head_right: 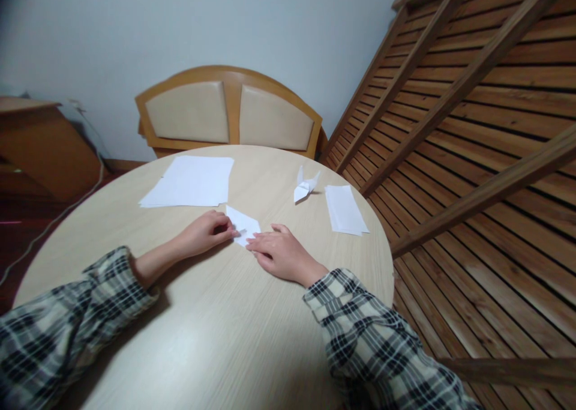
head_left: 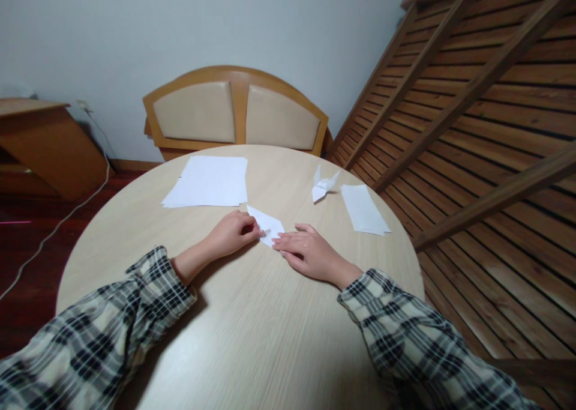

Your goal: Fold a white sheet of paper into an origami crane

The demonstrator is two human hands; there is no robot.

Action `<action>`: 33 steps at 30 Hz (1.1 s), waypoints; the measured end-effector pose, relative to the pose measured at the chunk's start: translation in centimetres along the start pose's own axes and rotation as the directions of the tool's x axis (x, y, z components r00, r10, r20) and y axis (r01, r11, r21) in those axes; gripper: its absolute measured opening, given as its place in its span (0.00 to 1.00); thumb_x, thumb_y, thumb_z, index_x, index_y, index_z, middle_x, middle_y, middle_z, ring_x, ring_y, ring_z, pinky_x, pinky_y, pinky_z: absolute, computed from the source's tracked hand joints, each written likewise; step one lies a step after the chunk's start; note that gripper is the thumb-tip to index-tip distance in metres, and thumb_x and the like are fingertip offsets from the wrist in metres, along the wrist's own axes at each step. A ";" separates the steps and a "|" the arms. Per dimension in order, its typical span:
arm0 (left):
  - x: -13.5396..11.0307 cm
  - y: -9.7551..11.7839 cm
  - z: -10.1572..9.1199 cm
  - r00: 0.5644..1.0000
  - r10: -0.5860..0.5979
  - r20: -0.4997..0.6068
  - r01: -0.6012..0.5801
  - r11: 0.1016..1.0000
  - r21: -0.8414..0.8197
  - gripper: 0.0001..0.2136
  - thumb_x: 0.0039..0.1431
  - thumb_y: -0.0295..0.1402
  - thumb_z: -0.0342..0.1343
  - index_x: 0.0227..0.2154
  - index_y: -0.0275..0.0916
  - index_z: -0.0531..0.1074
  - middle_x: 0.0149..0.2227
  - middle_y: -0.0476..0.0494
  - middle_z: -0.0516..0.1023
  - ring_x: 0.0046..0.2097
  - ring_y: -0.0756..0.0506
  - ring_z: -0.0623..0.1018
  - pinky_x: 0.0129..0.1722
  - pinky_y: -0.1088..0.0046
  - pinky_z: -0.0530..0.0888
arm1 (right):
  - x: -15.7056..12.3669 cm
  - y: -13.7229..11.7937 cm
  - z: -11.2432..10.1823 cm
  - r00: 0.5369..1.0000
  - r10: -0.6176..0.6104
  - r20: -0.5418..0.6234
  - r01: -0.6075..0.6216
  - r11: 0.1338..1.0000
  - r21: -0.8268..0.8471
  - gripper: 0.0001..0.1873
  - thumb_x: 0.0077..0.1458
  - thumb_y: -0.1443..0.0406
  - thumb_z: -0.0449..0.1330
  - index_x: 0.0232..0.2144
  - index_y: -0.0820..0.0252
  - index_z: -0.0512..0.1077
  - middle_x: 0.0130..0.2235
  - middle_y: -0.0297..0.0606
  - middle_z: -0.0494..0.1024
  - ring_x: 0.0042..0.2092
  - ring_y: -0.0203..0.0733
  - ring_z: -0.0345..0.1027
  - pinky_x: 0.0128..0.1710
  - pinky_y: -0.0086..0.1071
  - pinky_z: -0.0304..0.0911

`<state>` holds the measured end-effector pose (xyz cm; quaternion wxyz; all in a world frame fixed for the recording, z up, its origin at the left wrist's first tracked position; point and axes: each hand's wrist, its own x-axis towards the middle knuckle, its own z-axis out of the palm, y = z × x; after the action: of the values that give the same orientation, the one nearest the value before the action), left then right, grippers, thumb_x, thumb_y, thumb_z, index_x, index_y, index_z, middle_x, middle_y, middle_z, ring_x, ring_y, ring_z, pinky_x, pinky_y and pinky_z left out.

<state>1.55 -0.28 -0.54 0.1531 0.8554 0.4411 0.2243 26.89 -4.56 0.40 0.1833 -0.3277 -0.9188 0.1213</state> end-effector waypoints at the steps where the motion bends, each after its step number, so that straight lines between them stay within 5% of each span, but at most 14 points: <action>1: 0.0 0.1 0.0 1.000 -0.001 -0.001 0.001 1.000 -0.001 0.14 0.64 0.40 0.55 0.24 0.39 0.69 0.26 0.47 0.73 0.32 0.46 0.69 0.34 0.68 0.64 | 0.0 0.0 0.0 1.000 0.000 -0.002 0.000 1.000 0.002 0.16 0.65 0.68 0.54 0.50 0.51 0.77 0.53 0.37 0.80 0.59 0.44 0.71 0.64 0.52 0.50; 21: -0.2 0.6 0.8 0.999 0.037 0.003 -0.037 0.967 0.252 0.11 0.66 0.36 0.51 0.29 0.39 0.69 0.31 0.42 0.73 0.36 0.41 0.69 0.39 0.63 0.66 | -0.1 0.1 0.1 1.000 0.010 -0.011 -0.010 1.000 0.012 0.16 0.64 0.69 0.55 0.50 0.52 0.77 0.53 0.37 0.80 0.59 0.43 0.71 0.63 0.51 0.51; 33: 0.0 0.2 1.0 0.999 0.036 0.013 -0.038 0.967 0.253 0.11 0.66 0.37 0.52 0.29 0.38 0.70 0.32 0.42 0.72 0.38 0.40 0.69 0.42 0.62 0.67 | -0.2 0.3 0.4 1.000 0.009 -0.021 -0.009 0.999 0.034 0.15 0.65 0.69 0.55 0.50 0.52 0.76 0.54 0.35 0.80 0.60 0.42 0.71 0.62 0.50 0.51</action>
<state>2.22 -0.42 -1.32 0.0403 0.8769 0.4495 0.1653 27.06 -4.48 -0.08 0.1979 -0.3300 -0.9132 0.1340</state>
